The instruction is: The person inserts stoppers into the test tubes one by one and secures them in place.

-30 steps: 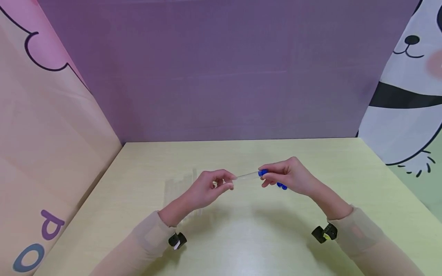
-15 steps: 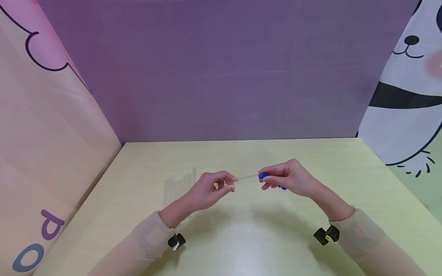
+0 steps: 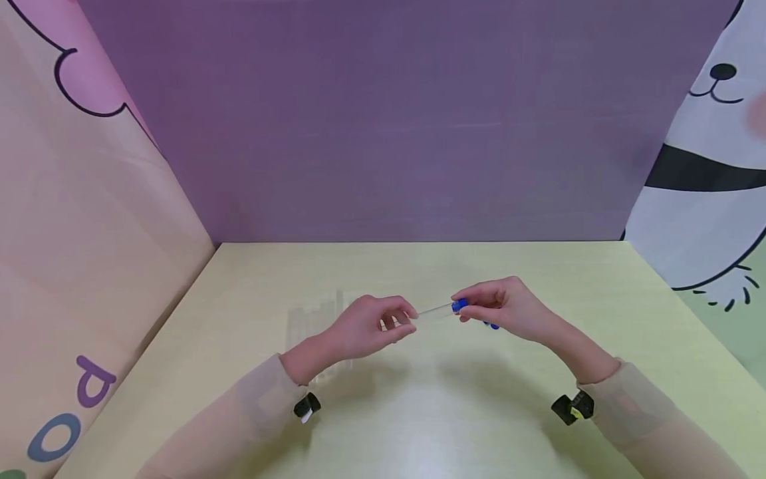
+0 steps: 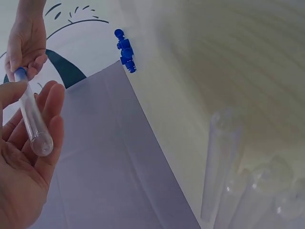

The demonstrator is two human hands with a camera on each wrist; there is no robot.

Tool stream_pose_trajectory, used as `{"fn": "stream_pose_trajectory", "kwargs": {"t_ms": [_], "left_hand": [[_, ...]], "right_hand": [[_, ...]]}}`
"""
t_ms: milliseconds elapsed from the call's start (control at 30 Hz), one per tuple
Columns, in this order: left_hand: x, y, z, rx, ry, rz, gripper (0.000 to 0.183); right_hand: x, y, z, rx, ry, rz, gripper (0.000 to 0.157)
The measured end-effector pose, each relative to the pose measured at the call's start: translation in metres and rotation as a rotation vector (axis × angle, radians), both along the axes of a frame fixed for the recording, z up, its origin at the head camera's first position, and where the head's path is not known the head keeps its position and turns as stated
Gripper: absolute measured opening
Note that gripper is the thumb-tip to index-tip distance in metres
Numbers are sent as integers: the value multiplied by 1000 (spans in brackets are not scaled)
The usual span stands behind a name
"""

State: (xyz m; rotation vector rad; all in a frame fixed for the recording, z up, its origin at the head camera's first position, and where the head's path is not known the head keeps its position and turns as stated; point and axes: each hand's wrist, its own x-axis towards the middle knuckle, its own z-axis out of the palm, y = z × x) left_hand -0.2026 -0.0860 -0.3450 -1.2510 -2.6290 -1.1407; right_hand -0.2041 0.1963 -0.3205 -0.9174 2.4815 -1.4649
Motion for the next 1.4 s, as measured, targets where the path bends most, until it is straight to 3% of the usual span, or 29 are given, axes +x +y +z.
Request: {"fn": "stream_pose_trajectory", "kwargs": {"t_ms": [200,500,900,1400], "left_hand": [[-7,-4,4,-70,50,-4,14],[-12,-4,1,-66,128,95,14],[-19,-9,5,-51,81,45,15],[-31,-12,-1,-59,21,21,28]], "right_hand": [[-3,5,-1,28,25,-35,28],[-2,19,-7,41,58,-51,25],[-1,40,-17,110,115,-89,23],[2,57,-27,82,127,-106,21]]}}
